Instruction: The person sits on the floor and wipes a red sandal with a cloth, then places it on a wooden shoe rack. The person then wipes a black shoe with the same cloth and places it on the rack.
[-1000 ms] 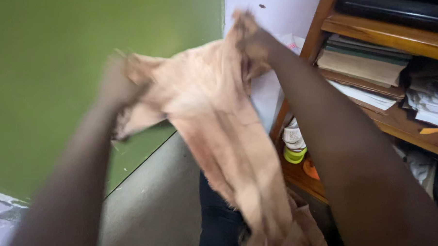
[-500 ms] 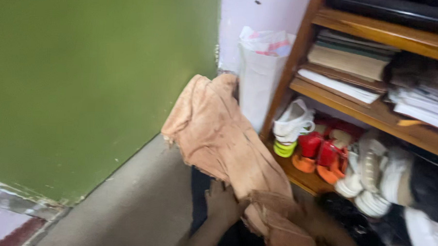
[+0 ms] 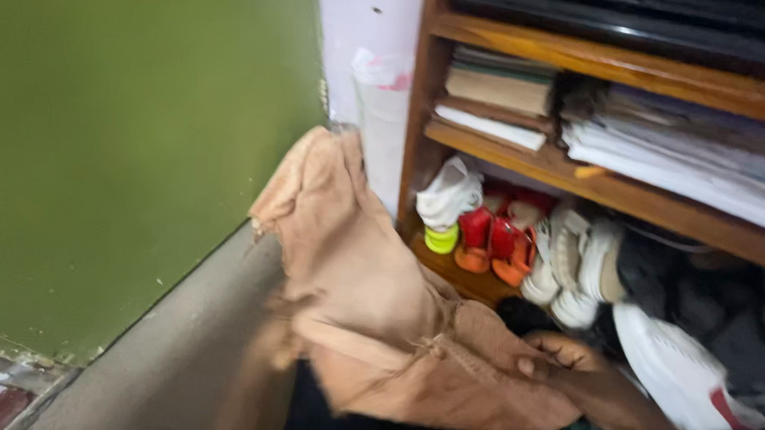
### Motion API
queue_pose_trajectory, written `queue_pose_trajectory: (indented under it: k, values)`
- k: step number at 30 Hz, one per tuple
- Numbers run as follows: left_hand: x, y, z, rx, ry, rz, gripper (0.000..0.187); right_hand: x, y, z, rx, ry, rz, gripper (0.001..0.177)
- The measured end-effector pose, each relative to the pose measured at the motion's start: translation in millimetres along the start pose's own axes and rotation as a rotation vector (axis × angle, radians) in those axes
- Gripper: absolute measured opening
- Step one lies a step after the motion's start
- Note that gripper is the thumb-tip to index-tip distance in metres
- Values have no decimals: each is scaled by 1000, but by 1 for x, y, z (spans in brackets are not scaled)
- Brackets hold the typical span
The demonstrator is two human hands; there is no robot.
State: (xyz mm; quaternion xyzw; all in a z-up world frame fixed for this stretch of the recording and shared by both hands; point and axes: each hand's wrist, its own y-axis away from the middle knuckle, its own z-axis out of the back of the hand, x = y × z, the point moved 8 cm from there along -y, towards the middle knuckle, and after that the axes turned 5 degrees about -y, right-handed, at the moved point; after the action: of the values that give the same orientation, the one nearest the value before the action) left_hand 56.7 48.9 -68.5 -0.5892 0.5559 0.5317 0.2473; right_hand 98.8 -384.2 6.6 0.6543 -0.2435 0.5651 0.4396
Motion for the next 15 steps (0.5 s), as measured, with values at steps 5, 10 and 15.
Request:
queue_pose_trajectory:
  k: [5,10,15]
  values:
    - [-97,68,45,-262,-743,-56,66,-23,20,-9,408,109,-172,36]
    - [-117,124,75,-363,-1479,208,54,-51,48,-14,544,136,-330,41]
    - [-64,102,57,-221,-1474,142,49,-71,39,13,179,188,-432,53]
